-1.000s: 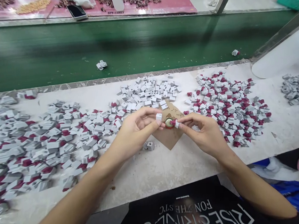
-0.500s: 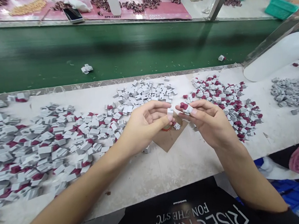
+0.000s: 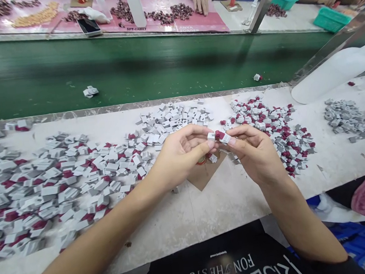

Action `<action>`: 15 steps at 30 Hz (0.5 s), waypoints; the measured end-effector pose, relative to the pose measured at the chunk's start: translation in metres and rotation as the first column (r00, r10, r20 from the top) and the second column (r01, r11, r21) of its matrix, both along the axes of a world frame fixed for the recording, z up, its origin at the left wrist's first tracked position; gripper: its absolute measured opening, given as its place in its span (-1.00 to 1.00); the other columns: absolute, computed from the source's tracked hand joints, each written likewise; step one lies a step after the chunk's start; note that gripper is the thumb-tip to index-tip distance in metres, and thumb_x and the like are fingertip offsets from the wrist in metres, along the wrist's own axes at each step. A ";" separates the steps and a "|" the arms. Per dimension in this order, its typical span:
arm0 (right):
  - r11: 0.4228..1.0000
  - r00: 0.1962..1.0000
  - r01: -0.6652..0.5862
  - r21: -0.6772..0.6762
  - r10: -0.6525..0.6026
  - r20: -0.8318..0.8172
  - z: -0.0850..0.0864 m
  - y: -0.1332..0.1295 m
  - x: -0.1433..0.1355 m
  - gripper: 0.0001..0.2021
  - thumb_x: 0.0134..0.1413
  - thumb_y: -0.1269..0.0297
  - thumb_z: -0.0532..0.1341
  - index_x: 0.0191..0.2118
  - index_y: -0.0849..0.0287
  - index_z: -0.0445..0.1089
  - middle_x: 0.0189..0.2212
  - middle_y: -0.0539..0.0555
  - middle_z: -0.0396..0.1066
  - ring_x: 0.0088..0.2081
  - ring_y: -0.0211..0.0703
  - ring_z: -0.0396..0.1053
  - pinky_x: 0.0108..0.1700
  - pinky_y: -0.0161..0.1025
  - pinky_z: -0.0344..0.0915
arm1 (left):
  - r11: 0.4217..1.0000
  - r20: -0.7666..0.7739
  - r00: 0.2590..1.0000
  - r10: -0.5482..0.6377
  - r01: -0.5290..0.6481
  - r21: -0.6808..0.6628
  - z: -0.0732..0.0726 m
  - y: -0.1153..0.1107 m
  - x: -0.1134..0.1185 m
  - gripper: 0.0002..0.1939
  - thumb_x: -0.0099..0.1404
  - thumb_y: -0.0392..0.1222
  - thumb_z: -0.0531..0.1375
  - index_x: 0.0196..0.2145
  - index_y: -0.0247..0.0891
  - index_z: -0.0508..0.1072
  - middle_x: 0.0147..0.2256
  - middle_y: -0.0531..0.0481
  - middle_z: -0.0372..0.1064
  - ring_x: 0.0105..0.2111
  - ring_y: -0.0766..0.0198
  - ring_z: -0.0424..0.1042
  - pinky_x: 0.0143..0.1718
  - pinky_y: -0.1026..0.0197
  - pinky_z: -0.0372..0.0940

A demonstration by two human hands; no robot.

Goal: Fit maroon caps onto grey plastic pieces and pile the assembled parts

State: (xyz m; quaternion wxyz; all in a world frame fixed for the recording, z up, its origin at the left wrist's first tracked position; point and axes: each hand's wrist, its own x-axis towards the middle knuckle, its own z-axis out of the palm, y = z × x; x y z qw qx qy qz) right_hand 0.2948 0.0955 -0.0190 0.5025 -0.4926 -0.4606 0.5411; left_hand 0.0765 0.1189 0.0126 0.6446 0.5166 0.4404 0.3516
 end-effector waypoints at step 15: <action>0.985 0.973 -0.174 -0.016 0.174 0.154 0.008 0.036 0.011 -0.60 0.10 -0.14 0.63 -0.16 0.05 0.70 -0.17 0.12 0.77 -0.12 0.03 0.75 -0.02 0.01 0.74 | 0.966 -0.209 0.972 -0.108 0.152 0.208 -0.008 0.037 -0.001 -0.85 0.44 -0.04 0.39 -0.12 -0.12 0.60 -0.17 -0.12 0.72 -0.14 -0.07 0.75 -0.12 -0.08 0.65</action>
